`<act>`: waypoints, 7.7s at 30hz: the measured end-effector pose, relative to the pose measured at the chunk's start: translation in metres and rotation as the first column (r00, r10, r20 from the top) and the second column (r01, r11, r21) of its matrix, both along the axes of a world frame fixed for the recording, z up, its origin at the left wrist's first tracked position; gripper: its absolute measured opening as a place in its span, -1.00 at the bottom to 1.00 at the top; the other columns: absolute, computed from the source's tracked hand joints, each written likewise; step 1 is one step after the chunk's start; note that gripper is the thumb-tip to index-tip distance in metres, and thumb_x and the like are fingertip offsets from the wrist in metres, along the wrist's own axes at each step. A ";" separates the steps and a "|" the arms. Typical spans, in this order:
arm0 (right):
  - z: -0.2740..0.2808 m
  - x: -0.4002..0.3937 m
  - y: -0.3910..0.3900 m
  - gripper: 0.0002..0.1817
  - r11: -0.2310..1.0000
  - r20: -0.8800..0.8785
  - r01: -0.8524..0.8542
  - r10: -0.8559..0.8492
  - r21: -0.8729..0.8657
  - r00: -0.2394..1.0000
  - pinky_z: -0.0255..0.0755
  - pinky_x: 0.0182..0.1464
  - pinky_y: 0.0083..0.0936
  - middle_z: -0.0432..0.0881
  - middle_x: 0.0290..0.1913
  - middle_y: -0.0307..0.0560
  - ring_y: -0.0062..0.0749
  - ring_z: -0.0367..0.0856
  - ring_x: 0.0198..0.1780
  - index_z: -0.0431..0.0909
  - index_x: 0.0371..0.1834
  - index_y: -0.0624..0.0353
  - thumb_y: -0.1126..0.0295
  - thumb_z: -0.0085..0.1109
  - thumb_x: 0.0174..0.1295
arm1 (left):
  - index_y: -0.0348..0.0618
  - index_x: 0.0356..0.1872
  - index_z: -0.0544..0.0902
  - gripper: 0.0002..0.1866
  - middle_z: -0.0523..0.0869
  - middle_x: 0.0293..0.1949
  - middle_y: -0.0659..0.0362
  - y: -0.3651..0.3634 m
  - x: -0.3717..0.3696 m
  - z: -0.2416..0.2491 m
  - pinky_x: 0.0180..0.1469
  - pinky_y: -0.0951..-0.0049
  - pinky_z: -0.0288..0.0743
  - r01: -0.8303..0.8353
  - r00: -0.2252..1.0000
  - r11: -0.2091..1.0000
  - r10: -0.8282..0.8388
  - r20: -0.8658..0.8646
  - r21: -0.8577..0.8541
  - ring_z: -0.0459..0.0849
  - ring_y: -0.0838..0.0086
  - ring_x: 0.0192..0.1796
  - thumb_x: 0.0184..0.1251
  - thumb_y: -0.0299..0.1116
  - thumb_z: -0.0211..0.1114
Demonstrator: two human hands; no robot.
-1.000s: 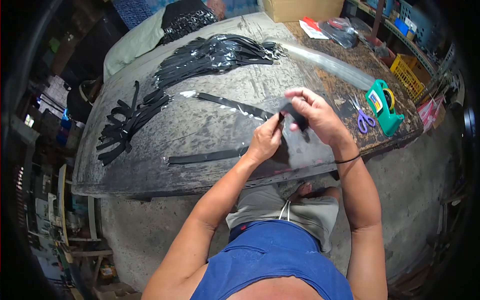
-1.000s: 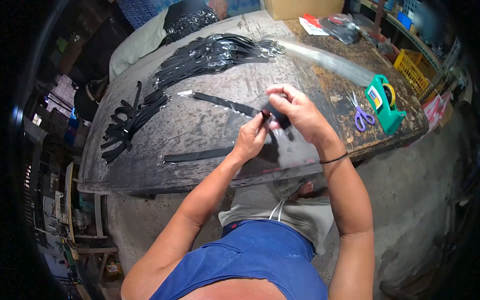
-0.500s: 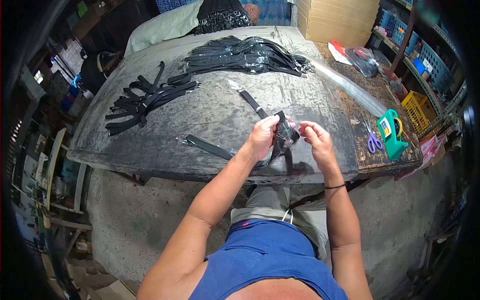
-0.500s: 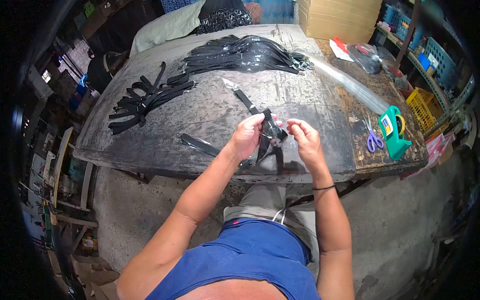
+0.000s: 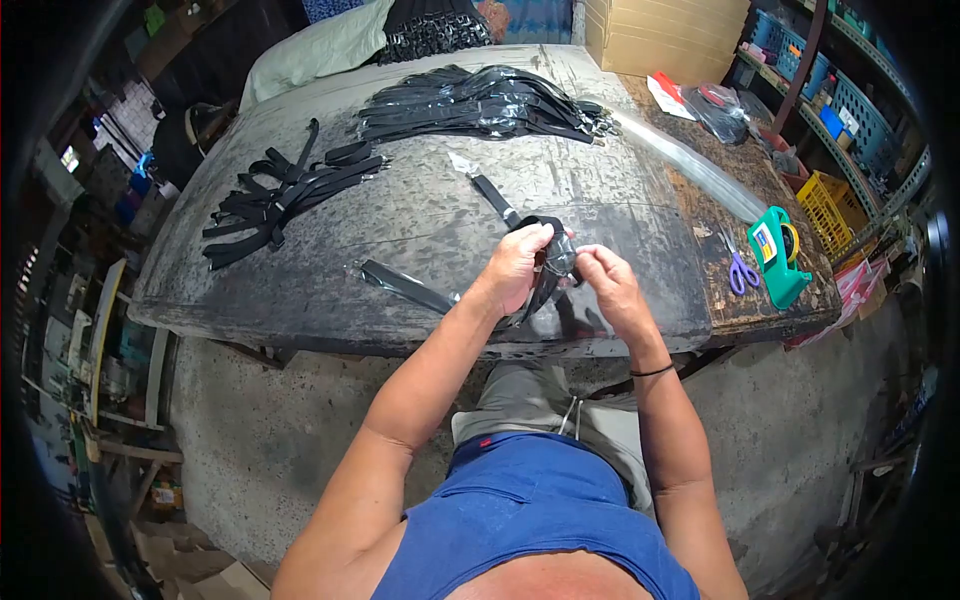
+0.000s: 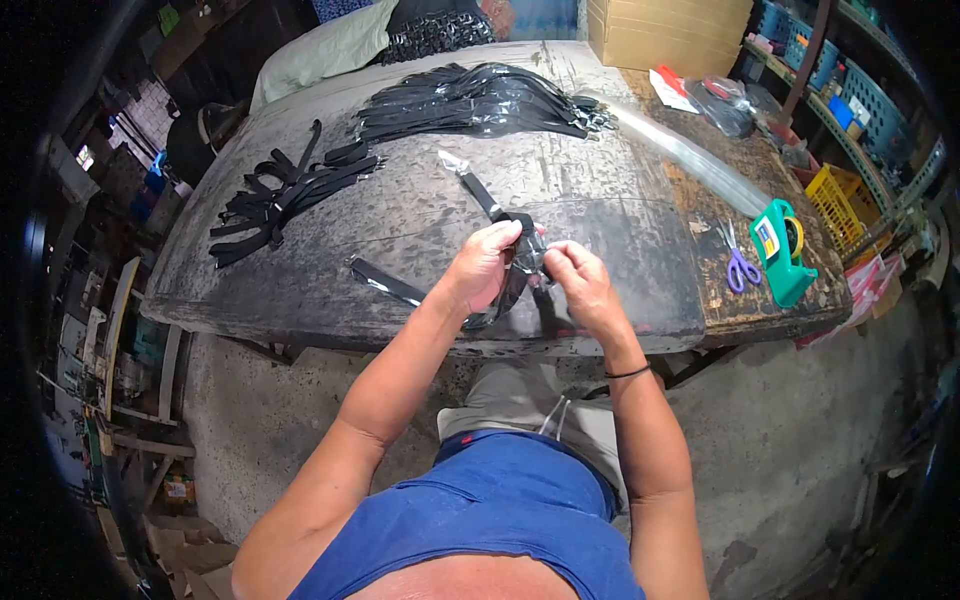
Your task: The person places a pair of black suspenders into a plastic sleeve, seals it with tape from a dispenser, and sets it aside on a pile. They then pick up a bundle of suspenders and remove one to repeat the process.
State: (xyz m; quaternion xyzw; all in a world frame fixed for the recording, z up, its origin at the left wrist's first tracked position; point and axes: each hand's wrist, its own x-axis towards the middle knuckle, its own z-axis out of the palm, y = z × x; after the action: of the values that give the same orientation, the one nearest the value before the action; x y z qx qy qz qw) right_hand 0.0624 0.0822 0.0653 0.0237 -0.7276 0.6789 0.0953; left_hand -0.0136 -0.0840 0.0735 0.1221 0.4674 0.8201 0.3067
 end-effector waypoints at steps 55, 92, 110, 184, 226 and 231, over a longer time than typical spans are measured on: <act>0.070 0.002 0.047 -0.16 0.992 -0.190 -0.040 0.017 -0.118 0.982 0.38 0.02 -0.71 0.63 -0.12 -0.16 -0.61 0.56 -0.09 0.08 0.56 0.22 0.64 0.09 0.11 | -0.13 0.24 0.58 -0.51 0.58 0.12 -0.02 -0.001 -0.040 -0.038 0.29 0.26 0.40 -0.552 0.413 0.703 -0.238 -0.879 -0.449 0.59 0.14 0.15 0.46 -0.02 0.19; -0.045 -0.009 0.138 -0.27 0.173 -0.546 0.660 -0.433 0.731 0.717 0.00 0.49 0.04 0.14 0.51 0.23 0.21 0.12 0.49 0.23 0.49 0.10 0.21 0.25 0.25 | -0.05 0.20 0.64 -0.45 0.59 0.17 0.02 -0.194 0.012 -0.053 0.26 0.11 0.34 -0.777 0.424 0.210 -0.522 -0.740 -0.593 0.49 0.06 0.23 0.19 -0.09 0.42; -0.040 -0.012 -0.026 -0.28 0.206 -0.087 0.054 0.159 0.977 0.983 -0.20 0.49 0.29 0.08 0.59 0.01 0.09 -0.07 0.60 0.22 0.53 -0.07 -0.03 0.11 0.33 | -0.04 0.26 0.57 -0.35 0.62 -0.46 0.18 -0.294 0.046 -0.034 -0.19 0.32 0.51 -0.487 0.860 0.137 -0.096 -0.501 -0.863 0.61 0.38 -0.34 0.09 -0.17 0.49; -0.047 -0.020 -0.153 -0.21 0.334 -0.045 -0.150 0.511 0.931 0.859 -0.10 0.47 0.26 0.23 0.50 0.09 0.17 0.06 0.54 0.34 0.43 0.11 -0.02 0.31 0.17 | -0.14 -0.39 0.61 -0.84 0.70 -0.43 0.14 -0.172 0.040 -0.052 -0.30 0.28 0.55 -0.987 0.161 0.072 0.439 -0.884 -0.144 0.67 0.24 -0.37 0.20 -0.38 0.46; -0.053 -0.018 -0.110 -0.43 0.373 -0.101 -0.057 0.390 0.926 0.915 -0.10 0.47 0.28 0.34 0.40 0.04 0.15 0.12 0.50 0.54 0.28 -0.11 0.09 0.33 0.17 | -0.36 0.32 0.42 -0.13 0.38 0.38 -0.22 -0.145 0.072 -0.076 0.48 -0.13 0.07 -0.796 0.366 0.347 -0.376 -0.852 -0.495 0.25 -0.09 0.49 0.16 0.15 0.37; -0.053 -0.018 -0.110 -0.44 0.361 -0.096 -0.055 0.387 0.931 0.917 -0.10 0.46 0.29 0.35 0.39 0.04 0.14 0.13 0.50 0.54 0.27 -0.09 0.08 0.31 0.18 | -0.41 0.34 0.38 -0.10 0.36 0.40 -0.23 -0.144 0.072 -0.082 0.49 -0.08 0.07 -0.786 0.396 0.323 -0.392 -0.830 -0.527 0.25 -0.07 0.49 0.14 0.10 0.40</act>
State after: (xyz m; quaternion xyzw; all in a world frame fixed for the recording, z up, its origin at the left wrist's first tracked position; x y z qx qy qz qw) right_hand 0.0441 -0.0276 0.0124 0.2732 -0.9448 0.1609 0.0820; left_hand 0.0586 -0.2279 -0.0086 0.2613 0.9298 0.2312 -0.1175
